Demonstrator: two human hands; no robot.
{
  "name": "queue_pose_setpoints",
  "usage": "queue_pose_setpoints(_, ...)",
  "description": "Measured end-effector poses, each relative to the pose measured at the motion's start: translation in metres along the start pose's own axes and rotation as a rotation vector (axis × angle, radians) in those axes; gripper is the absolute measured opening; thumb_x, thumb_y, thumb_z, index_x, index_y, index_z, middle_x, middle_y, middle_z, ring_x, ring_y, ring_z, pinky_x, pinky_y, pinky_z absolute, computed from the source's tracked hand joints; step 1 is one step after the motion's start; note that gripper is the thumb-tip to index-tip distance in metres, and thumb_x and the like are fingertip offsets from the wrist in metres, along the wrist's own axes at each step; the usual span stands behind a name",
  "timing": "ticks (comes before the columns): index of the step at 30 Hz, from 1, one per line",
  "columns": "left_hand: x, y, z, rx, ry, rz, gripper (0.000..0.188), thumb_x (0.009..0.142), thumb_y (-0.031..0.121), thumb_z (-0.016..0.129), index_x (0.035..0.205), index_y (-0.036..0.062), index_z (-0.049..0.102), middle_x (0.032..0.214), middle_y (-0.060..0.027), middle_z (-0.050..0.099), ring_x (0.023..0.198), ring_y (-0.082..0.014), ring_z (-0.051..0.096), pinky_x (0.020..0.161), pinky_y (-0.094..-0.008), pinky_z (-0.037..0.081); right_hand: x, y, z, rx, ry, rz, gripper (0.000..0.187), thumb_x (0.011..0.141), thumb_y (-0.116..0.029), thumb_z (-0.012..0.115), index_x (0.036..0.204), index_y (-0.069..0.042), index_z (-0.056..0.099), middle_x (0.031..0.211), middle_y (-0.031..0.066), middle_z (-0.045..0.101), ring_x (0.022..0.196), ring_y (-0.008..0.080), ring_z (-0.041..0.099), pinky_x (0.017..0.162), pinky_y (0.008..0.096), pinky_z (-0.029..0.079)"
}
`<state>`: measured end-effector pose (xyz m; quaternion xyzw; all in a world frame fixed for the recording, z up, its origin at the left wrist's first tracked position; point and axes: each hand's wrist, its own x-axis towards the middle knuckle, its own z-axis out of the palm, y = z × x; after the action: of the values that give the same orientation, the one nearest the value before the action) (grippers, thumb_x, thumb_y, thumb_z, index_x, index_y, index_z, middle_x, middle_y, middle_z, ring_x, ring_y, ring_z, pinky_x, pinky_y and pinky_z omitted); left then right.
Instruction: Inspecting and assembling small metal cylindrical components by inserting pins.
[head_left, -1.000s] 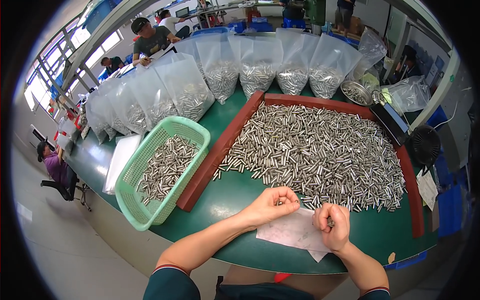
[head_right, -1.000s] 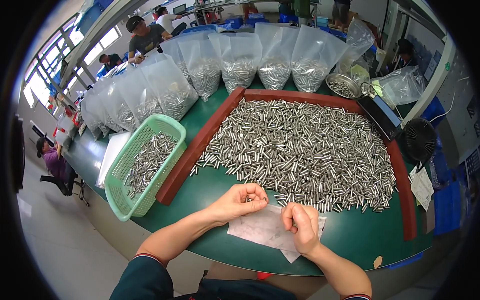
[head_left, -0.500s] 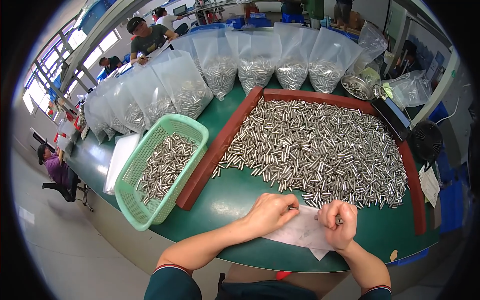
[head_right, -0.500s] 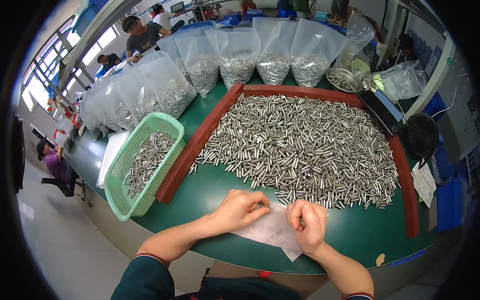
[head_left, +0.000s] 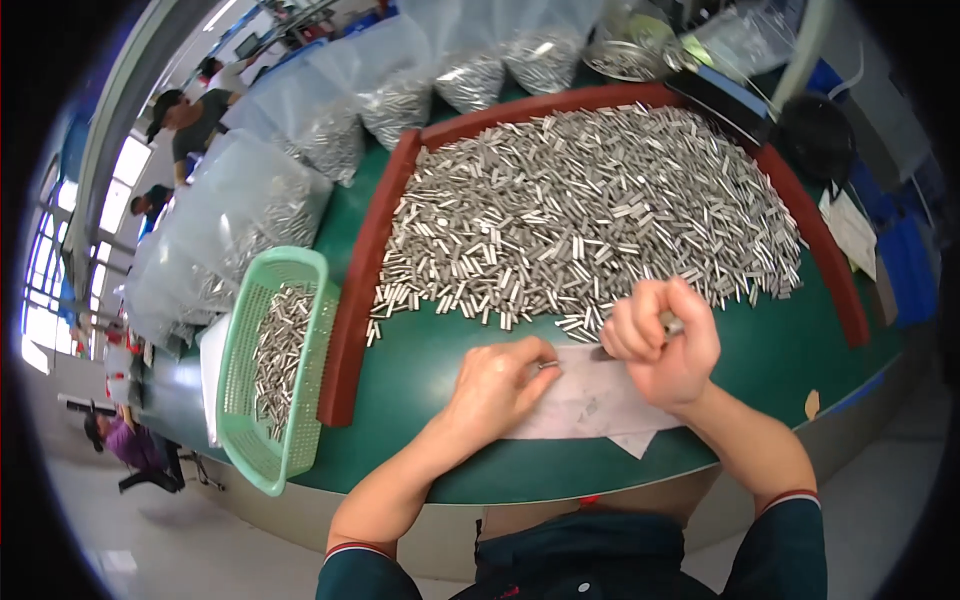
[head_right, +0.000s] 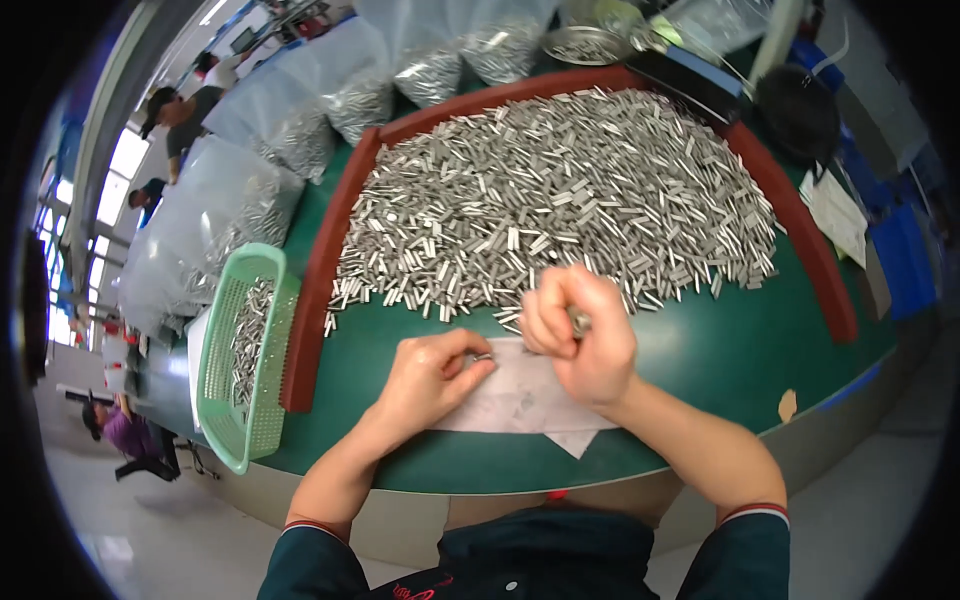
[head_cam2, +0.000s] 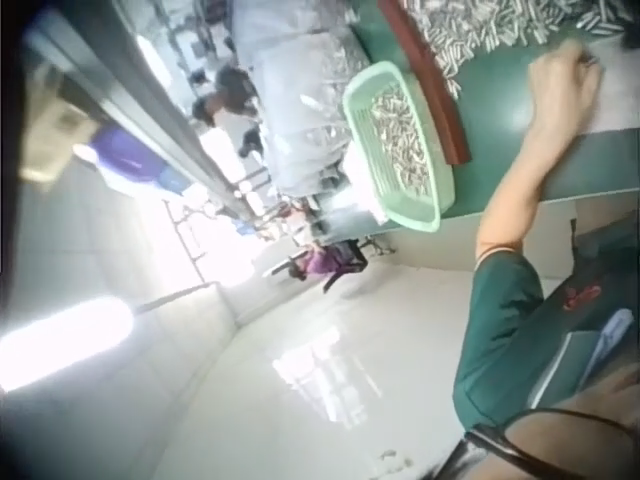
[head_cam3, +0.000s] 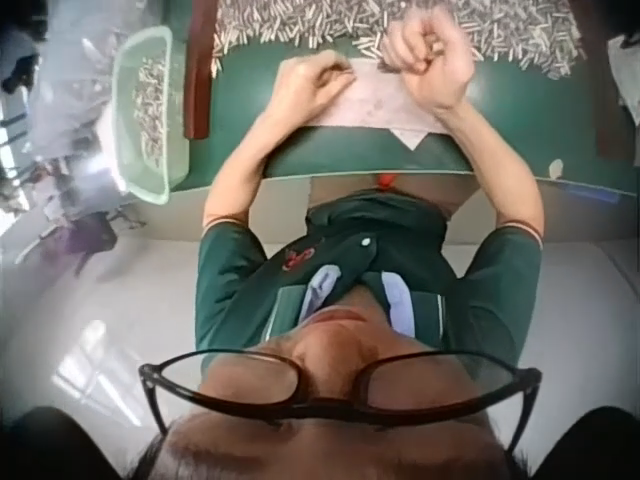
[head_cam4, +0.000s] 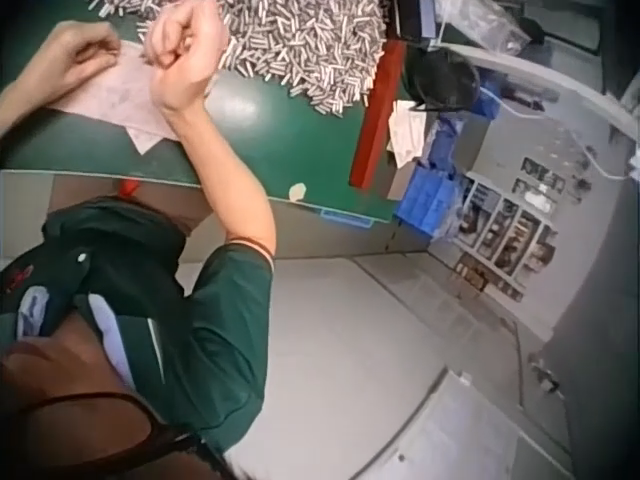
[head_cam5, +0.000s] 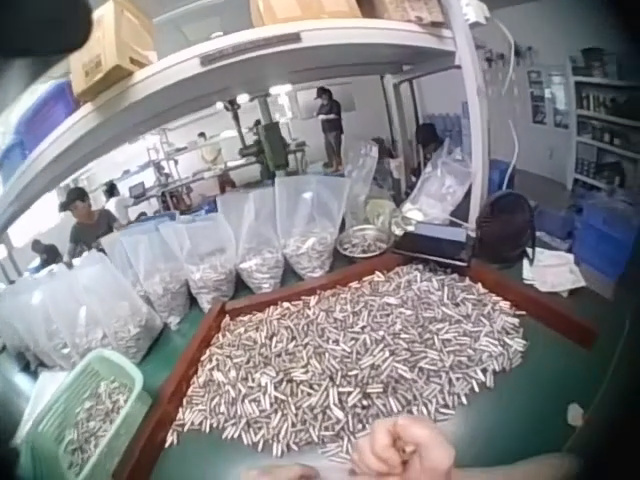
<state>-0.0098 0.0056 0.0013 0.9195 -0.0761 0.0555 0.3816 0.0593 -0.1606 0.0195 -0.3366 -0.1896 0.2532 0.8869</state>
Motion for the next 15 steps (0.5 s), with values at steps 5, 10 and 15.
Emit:
queue_pose_setpoints(5,0.006,0.004,0.001,0.077,-0.07,-0.072,0.014,0.068,0.013,0.066,0.076,0.0049,0.058,0.045,-0.0048,0.04,0.038,-0.0191,0.042,0.04,-0.0318,0.035,0.0,0.006,-0.01,0.03,0.016,0.048,0.043,0.091,-0.028,0.025,0.052,-0.011,0.029,0.042,-0.0032,0.025,0.039,0.0083,0.016,0.041,0.0242,0.018)
queue_pose_setpoints(10,0.002,0.008,0.005,0.066,-0.074,-0.085,0.011,0.067,0.009,0.066,0.073,0.0043,0.058,0.044,-0.0041,0.037,0.037,-0.0169,0.038,0.039,-0.0305,0.032,-0.003,0.013,-0.008,0.057,-0.009,0.034,0.043,0.09,-0.026,0.028,0.05,-0.011,0.028,0.043,-0.0029,0.025,0.039,0.0082,0.018,0.04,0.0245,0.018)
queue_pose_setpoints(15,-0.001,0.009,0.005,0.056,-0.029,-0.092,0.009,0.067,0.006,0.066,0.069,0.003,0.058,0.045,-0.0054,0.038,0.038,-0.0169,0.036,0.039,-0.0296,0.032,-0.004,0.019,-0.005,0.02,-0.046,0.052,0.043,0.089,-0.023,0.032,0.049,-0.01,0.027,0.043,-0.0027,0.024,0.04,0.0085,0.02,0.04,0.0244,0.018)
